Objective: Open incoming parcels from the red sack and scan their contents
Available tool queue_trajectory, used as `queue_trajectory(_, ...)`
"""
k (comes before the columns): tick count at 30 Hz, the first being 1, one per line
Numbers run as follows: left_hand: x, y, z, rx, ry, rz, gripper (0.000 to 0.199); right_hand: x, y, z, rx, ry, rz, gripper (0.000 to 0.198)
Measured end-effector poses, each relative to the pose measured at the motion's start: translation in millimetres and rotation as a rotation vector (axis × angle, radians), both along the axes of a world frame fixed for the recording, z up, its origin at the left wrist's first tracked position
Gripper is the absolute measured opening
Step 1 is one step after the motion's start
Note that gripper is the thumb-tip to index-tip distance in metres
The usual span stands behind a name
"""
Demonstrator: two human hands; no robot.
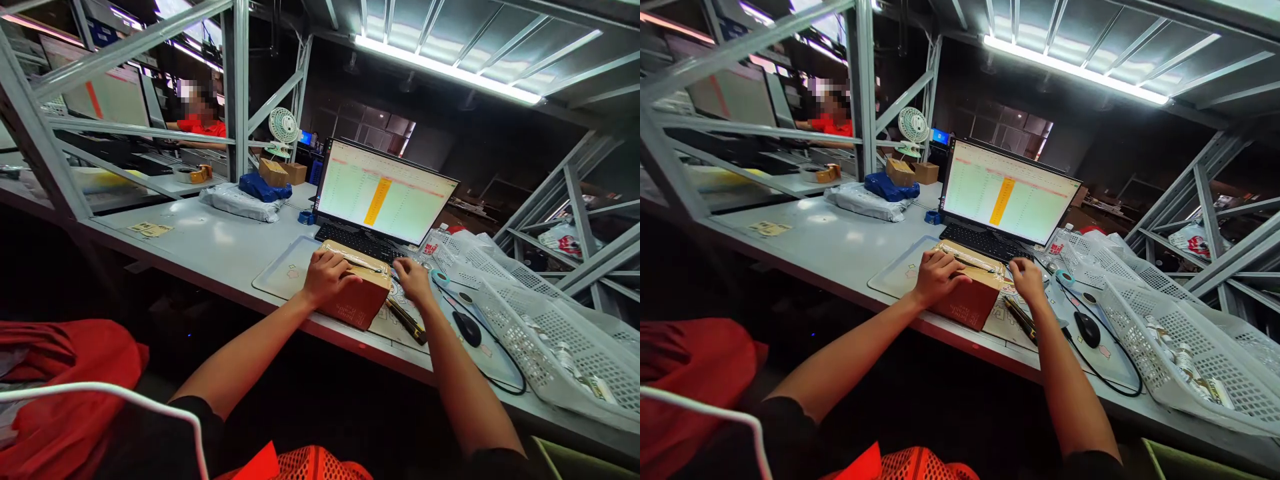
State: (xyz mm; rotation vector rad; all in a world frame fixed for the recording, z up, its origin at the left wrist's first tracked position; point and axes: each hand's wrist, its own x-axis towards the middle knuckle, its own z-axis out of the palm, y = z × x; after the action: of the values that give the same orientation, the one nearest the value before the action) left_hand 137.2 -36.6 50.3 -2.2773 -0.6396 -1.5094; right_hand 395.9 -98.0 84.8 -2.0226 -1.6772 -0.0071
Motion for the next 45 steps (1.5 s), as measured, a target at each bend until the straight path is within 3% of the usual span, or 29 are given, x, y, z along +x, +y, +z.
queue_trajectory(2,-1,1,-0.1,0.014,-0.004,0.003,0.043,-13,19,27,0.016,0.0,0.182,0.041)
queue_trajectory(5,-3,2,0.3,0.032,-0.013,0.001,0.044,-43,35,53,-0.133,-0.127,0.401,0.04)
queue_trajectory(8,-3,2,1.8,0.043,-0.007,-0.01,0.044,-67,31,65,-0.254,-0.416,0.4,0.039)
queue_trajectory(12,1,1,4.3,0.086,-0.007,0.0,0.048,-70,26,72,-0.242,-0.636,0.251,0.047)
queue_trajectory(16,1,-4,2.5,0.088,-0.017,-0.013,0.046,-51,52,69,-0.154,-0.48,0.043,0.046)
queue_trajectory(20,-1,-10,-0.2,-0.065,0.06,0.027,0.046,-35,84,50,-0.225,-0.085,0.122,0.047)
queue_trajectory(22,-1,-14,2.6,-0.16,0.118,0.042,0.044,-30,92,41,-0.266,-0.003,0.169,0.052)
queue_trajectory(27,-6,-18,35.5,-0.286,0.305,0.039,0.046,-23,97,32,-0.265,0.07,0.187,0.052)
queue_trajectory(31,-14,7,76.8,-0.47,0.597,-0.094,0.055,-22,98,31,-0.245,0.095,0.194,0.05)
queue_trajectory(34,-14,25,100.9,-0.605,0.753,-0.117,0.061,-22,97,30,-0.237,0.097,0.19,0.048)
queue_trajectory(37,-10,15,111.1,-0.562,0.766,-0.03,0.054,-23,96,30,-0.205,0.076,0.2,0.048)
queue_trajectory(39,-11,-8,105.6,-0.427,0.69,0.098,0.04,-24,94,30,-0.195,0.062,0.205,0.049)
queue_trajectory(42,-25,-51,77.8,-0.227,0.556,0.237,0.023,-26,91,29,-0.149,0.08,0.196,0.041)
queue_trajectory(45,-45,-78,43.5,-0.167,0.503,0.129,0.031,-24,83,29,0.171,0.162,0.235,0.023)
